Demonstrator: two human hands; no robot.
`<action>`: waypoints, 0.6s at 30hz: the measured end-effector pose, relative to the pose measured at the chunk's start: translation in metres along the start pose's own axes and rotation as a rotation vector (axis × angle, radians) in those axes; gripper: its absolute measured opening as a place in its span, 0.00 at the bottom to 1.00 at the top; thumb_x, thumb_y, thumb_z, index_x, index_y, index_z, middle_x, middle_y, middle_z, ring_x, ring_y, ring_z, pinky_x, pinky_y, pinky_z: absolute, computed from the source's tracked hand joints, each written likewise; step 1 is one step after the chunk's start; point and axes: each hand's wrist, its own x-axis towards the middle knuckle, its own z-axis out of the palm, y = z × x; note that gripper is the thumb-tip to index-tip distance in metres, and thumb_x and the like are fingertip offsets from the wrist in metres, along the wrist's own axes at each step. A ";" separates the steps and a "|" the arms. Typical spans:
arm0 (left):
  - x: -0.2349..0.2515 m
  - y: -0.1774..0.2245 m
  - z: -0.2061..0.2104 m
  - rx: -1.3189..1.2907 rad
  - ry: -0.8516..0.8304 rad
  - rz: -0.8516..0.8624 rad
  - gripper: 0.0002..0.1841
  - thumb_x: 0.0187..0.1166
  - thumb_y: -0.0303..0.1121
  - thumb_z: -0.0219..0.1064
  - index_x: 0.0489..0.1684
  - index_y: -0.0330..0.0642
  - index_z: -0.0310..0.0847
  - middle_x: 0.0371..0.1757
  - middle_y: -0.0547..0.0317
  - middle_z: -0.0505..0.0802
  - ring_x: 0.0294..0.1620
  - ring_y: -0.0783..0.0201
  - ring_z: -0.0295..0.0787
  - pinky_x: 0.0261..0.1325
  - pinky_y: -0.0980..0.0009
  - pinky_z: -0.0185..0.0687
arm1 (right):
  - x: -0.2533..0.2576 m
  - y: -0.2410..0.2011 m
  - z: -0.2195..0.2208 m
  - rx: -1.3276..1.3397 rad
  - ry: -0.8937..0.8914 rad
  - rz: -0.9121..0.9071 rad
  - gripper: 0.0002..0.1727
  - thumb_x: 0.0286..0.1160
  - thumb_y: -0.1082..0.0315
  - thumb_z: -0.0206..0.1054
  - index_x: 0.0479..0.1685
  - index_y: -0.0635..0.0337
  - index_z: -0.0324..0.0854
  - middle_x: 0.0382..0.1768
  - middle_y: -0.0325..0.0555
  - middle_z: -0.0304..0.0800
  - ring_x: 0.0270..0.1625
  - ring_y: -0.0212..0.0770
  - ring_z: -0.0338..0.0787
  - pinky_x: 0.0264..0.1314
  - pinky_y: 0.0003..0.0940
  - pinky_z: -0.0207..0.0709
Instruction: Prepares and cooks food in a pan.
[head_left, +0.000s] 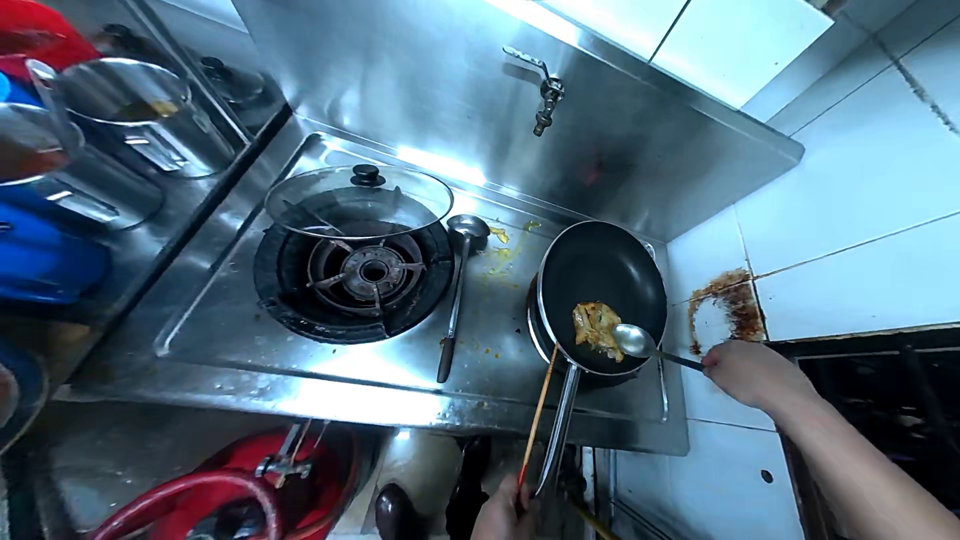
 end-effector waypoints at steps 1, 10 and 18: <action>0.000 0.000 -0.001 0.000 0.003 -0.003 0.12 0.78 0.34 0.68 0.53 0.35 0.82 0.43 0.48 0.94 0.43 0.52 0.94 0.52 0.48 0.88 | 0.003 -0.001 -0.003 -0.013 0.000 0.000 0.13 0.80 0.55 0.67 0.50 0.47 0.93 0.50 0.51 0.94 0.57 0.56 0.91 0.57 0.66 0.81; -0.001 -0.003 -0.003 -0.018 0.011 0.008 0.11 0.79 0.34 0.68 0.51 0.37 0.82 0.41 0.50 0.94 0.42 0.54 0.94 0.51 0.50 0.89 | 0.007 -0.021 -0.012 -0.157 -0.040 0.039 0.14 0.80 0.54 0.64 0.48 0.48 0.92 0.51 0.52 0.94 0.57 0.56 0.91 0.55 0.66 0.82; 0.000 -0.006 0.001 -0.025 -0.005 0.032 0.10 0.80 0.33 0.68 0.50 0.36 0.82 0.42 0.48 0.94 0.42 0.52 0.94 0.52 0.49 0.89 | -0.004 -0.050 -0.025 -0.289 -0.006 0.068 0.10 0.77 0.57 0.66 0.41 0.51 0.88 0.48 0.53 0.92 0.54 0.58 0.92 0.47 0.64 0.83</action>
